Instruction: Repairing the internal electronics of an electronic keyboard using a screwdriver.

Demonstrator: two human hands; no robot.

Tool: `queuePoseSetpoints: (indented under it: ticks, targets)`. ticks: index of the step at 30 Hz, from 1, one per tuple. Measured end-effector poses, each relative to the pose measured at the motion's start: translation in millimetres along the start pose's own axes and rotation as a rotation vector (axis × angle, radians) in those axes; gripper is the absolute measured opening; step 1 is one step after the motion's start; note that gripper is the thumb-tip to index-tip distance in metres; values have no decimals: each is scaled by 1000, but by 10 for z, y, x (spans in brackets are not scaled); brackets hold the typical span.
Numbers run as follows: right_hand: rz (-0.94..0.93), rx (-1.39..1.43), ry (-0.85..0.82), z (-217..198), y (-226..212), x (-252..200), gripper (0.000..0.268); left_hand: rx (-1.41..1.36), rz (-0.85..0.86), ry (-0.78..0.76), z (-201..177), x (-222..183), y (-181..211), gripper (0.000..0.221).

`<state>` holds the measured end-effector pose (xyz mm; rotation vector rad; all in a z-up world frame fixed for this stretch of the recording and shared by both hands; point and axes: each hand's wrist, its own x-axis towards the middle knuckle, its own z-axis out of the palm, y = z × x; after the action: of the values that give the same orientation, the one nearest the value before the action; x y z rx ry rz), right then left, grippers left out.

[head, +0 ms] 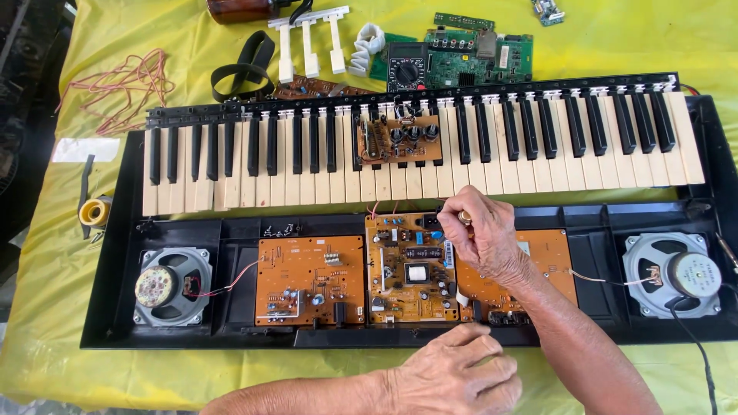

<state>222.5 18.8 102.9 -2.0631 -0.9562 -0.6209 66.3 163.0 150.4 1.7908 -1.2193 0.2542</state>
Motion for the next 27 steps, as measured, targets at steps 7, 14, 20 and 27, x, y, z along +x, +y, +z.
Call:
queuePoseSetpoints:
  ticks: [7, 14, 20, 27]
  targets:
    - [28, 52, -16, -52, -111, 102, 12, 396, 150, -91, 172, -85, -248, 10]
    - [36, 54, -15, -32, -55, 58, 12, 416, 196, -139, 328, -148, -452, 10]
    - [54, 42, -1, -26, -37, 32, 14, 368, 224, -143, 309, -126, -493, 14]
    - [-8, -5, 140, 51, 208, -94, 25, 365, 216, -150, 265, -96, -478, 13]
